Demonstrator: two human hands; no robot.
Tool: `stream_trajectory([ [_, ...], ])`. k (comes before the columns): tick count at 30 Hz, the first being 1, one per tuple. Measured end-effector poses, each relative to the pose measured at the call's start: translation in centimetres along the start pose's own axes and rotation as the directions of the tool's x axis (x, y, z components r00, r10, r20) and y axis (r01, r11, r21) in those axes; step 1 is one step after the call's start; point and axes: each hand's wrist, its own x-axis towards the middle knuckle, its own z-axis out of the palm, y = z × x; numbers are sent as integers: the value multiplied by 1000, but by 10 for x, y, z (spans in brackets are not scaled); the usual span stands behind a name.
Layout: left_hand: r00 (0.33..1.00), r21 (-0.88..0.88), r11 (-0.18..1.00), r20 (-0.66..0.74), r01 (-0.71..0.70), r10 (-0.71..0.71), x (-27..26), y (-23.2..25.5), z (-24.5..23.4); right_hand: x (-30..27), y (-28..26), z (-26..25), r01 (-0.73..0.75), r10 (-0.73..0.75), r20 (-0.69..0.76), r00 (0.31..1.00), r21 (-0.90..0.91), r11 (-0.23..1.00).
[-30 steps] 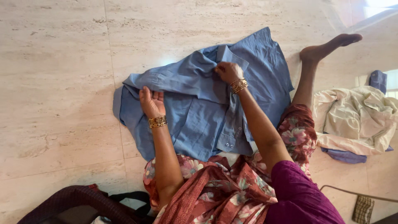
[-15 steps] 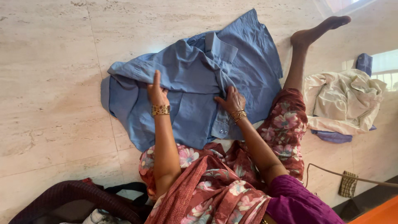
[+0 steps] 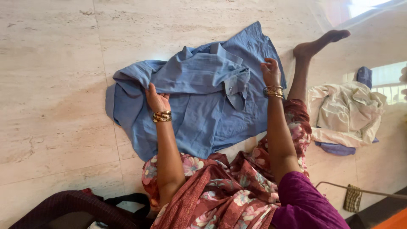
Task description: The person folds a blue shirt and a white shirt by hand while sitting on the floor and then places them into a bag.
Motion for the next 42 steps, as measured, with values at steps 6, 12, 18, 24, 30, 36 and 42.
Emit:
stream_trajectory([
  [6, 999, -18, 999, 17, 34, -34, -10, 1, 3, -19, -122, 86, 335, -357, 304, 883, 122, 934],
  [12, 989, -44, 998, 146, 38, -31, -12, 13, 1, 58, -164, 240, 591, -338, 799, 498, -27, 806],
  [18, 994, 139, 989, 105, -56, 42, -32, 34, 16, 88, -179, 200, 399, -544, 242, 803, 461, 793],
  [24, 997, 220, 975, 69, -43, 29, -40, 29, 32, -86, -133, 43, 464, -412, 276, 868, -158, 872],
  [30, 994, 405, 911, 100, -74, 37, -36, 5, 31, -129, -6, 53, 226, -184, 154, 971, -324, 919],
  [36, 972, 576, 816, 156, 56, -176, -37, -45, 15, -101, 5, -75, -224, -38, 247, 968, 925, 308],
  [42, 925, 471, 870, 247, 144, -287, -51, -75, 21, -120, -50, -137, -346, 18, 347, 938, 925, 159],
])
